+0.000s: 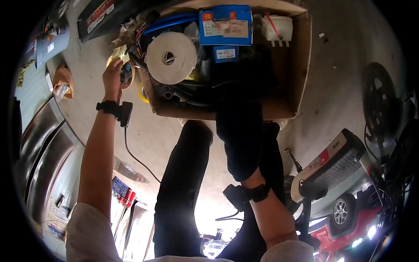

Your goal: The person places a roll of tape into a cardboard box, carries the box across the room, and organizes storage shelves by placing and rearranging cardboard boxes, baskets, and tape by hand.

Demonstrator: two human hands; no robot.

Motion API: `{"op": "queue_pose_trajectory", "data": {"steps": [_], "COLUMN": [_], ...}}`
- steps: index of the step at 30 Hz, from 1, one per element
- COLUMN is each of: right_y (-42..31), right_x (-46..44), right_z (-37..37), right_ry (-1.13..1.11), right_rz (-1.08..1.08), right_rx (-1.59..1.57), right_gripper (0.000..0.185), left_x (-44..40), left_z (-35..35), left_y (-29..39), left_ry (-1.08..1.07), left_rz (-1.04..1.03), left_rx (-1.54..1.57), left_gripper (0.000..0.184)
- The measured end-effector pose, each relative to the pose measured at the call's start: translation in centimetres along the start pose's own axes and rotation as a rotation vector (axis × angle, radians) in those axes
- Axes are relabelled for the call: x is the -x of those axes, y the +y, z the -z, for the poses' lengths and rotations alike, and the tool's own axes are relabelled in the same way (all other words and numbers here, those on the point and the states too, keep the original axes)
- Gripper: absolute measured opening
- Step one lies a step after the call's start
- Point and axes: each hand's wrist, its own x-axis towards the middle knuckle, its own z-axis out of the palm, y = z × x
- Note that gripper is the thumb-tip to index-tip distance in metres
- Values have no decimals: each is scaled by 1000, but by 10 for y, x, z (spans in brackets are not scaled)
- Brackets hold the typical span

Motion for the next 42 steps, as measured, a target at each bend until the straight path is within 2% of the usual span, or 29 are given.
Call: {"op": "queue_pose_trajectory", "data": {"steps": [1,3,4,5,7,8,10,13,14,15,17,19,21,23,25,26,27,28,29,31,34,36,39,42], "right_y": [0,2,1,1,0,-4,-5,3,4,4,1,-8,-19,-30,-39,-42,-48,-54,-65,-77,-87,-84,-79,-82], "right_x": [0,0,1,1,6,12,23,26,25,24,22,23,28,35,36,33,30,27,24,17,-2,1,18,27], "right_z": [2,0,-3,-6,-18,-28,-43,-61,-64,-63,-49,-35,-19,-1,15,22,26,30,29,36,60,60,58,54], "right_ry": [26,69,95,125,198,214,245,313,335,355,322,238,126,8,11,71,158,252,365,384,202,157,74,48], "right_rz": [70,99,85,59,-83,-272,-436,-344,-312,-276,-50,78,106,127,146,154,110,81,-8,-30,180,204,124,103], "right_rx": [167,160,101,1,-400,-704,-1045,-1159,-1195,-1230,-409,24,73,127,168,180,16,-153,-500,-585,25,-41,-370,-474], "right_gripper": [40,42,44,45,45,45,45,43,42,42,37,36,38,40,41,42,42,42,41,40,38,35,30,26], "left_x": [2,8,13,16,21,26,30,16,11,8,12,27,43,72,92,100,107,123,137,158,185,203,227,245], "left_z": [0,-3,-5,-6,-8,-6,3,31,39,43,47,49,49,40,35,34,34,30,28,29,37,49,67,82], "left_y": [2,4,10,17,38,53,75,70,65,57,56,57,64,83,88,88,89,103,114,128,160,185,206,217], "left_ry": [-10,-30,23,77,184,237,298,322,250,95,-212,-294,-426,-436,-447,-522,-540,-560,-578,-659,-693,-727,-819,-843], "left_rz": [41,126,37,-54,-239,-330,-510,-554,-539,-460,-288,21,335,421,518,536,561,590,618,630,725,786,794,820], "left_rx": [84,253,169,86,-71,-149,-285,-304,-321,-211,14,206,428,576,687,699,773,844,913,1008,1139,1180,1243,1170], "left_gripper": [26,24,23,21,19,17,14,15,18,19,22,26,27,28,29,30,31,31,32,34,36,38,39,39]}}
